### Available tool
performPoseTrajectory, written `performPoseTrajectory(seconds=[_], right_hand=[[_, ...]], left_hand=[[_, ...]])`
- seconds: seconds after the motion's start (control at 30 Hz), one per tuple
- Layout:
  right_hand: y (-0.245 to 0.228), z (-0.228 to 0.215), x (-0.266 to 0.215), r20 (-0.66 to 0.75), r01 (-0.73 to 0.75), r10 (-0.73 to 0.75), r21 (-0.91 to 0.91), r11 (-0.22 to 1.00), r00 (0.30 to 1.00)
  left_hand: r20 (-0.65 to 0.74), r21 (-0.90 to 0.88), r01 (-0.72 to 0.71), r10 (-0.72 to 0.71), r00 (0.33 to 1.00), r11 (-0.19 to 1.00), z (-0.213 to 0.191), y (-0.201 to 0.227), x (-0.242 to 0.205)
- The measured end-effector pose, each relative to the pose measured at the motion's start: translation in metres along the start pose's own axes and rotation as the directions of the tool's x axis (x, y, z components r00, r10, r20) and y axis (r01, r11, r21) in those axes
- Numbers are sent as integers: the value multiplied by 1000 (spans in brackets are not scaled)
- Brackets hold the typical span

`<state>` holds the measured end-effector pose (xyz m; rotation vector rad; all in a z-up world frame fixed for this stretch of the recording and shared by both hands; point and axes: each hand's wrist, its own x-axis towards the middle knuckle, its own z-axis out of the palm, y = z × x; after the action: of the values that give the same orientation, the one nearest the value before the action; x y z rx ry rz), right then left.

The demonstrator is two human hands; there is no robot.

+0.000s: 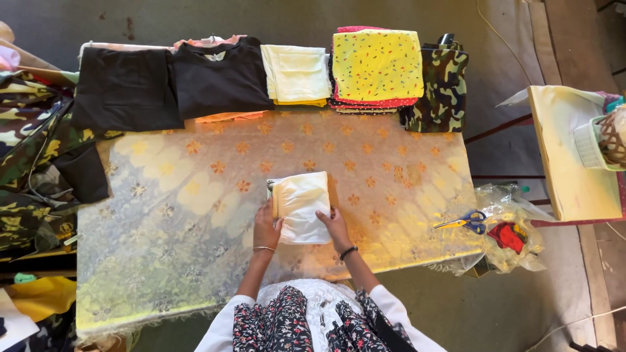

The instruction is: Folding various items of clothing including shirts and pants and organizing them on a workspace table.

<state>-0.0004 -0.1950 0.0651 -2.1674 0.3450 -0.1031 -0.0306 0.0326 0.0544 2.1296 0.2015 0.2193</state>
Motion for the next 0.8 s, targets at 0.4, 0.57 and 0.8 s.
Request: performPoseTrajectory(seconds=[0.4, 0.57, 0.8], right_hand=[[-142, -60, 73, 686, 137, -143, 63, 988, 713], [-121, -37, 13, 814, 762, -278, -278, 585, 510], [-28, -45, -32, 714, 529, -274, -157, 834, 644]], left_hand=[[303, -649, 393, -253, 919, 651, 18, -62, 15], [633, -744, 668, -329, 700, -10, -5, -77, 18], [621, -665, 726, -411, 668, 176, -28, -55, 33]])
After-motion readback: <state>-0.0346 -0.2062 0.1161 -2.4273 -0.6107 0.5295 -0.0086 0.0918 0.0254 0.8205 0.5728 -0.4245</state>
